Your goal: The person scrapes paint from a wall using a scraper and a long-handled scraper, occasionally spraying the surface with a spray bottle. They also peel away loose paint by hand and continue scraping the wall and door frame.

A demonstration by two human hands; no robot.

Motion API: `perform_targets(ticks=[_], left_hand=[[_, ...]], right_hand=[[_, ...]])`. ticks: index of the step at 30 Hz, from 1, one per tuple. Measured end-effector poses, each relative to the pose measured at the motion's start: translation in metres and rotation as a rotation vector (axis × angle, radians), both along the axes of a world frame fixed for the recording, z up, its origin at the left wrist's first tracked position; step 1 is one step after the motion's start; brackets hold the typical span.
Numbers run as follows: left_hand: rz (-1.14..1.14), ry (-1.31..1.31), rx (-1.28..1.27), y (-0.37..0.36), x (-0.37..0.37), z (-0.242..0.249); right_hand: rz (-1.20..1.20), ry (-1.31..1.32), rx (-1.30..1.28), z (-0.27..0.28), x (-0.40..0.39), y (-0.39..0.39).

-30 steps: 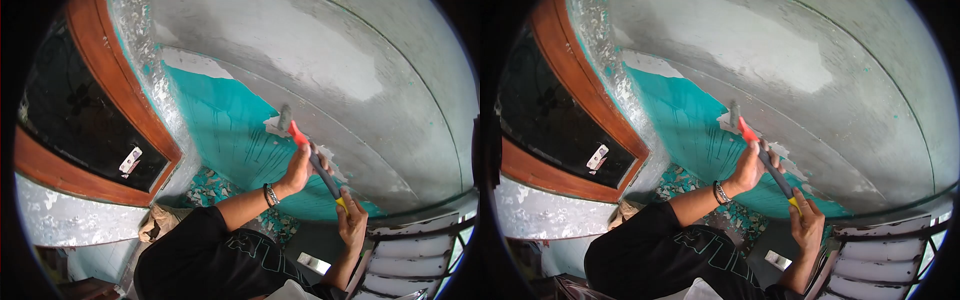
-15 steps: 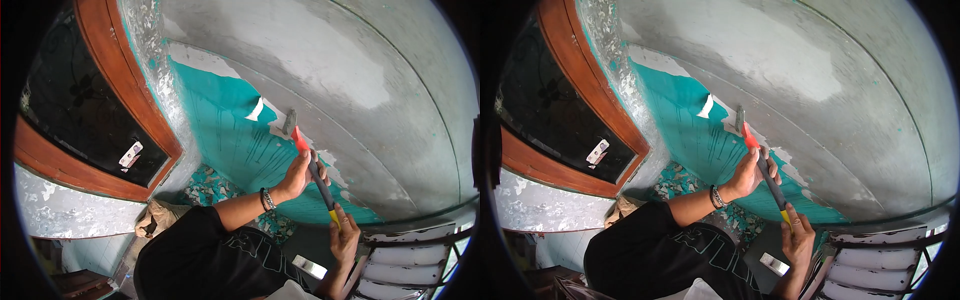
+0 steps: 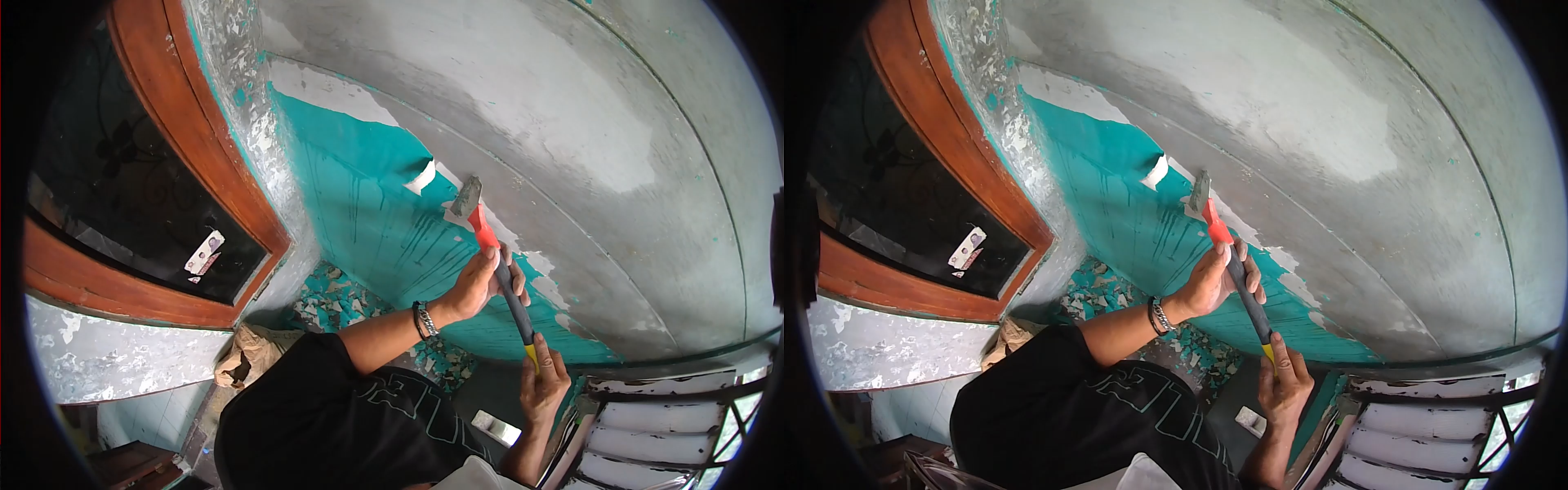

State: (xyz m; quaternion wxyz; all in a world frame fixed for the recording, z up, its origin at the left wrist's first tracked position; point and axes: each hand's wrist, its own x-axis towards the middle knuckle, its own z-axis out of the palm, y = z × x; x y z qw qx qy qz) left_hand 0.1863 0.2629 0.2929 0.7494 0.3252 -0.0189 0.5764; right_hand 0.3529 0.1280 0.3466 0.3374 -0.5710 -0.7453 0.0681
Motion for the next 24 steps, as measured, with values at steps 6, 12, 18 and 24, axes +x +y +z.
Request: perform_targets(ticks=[6, 12, 18, 24], left_hand=[[0.017, 0.01, 0.015, 0.001, 0.006, -0.005], [0.044, 0.013, 0.036, 0.004, 0.0, -0.008], [0.066, 0.026, 0.0, 0.004, -0.001, -0.004], [0.279, -0.008, -0.007, 0.028, -0.036, -0.006]], right_hand=[[-0.011, 0.056, 0.0, -0.01, -0.001, -0.006], [-0.027, 0.048, -0.015, -0.005, -0.007, -0.003], [-0.011, -0.013, 0.038, -0.003, -0.005, -0.001], [0.101, 0.028, 0.011, -0.001, -0.034, 0.04]])
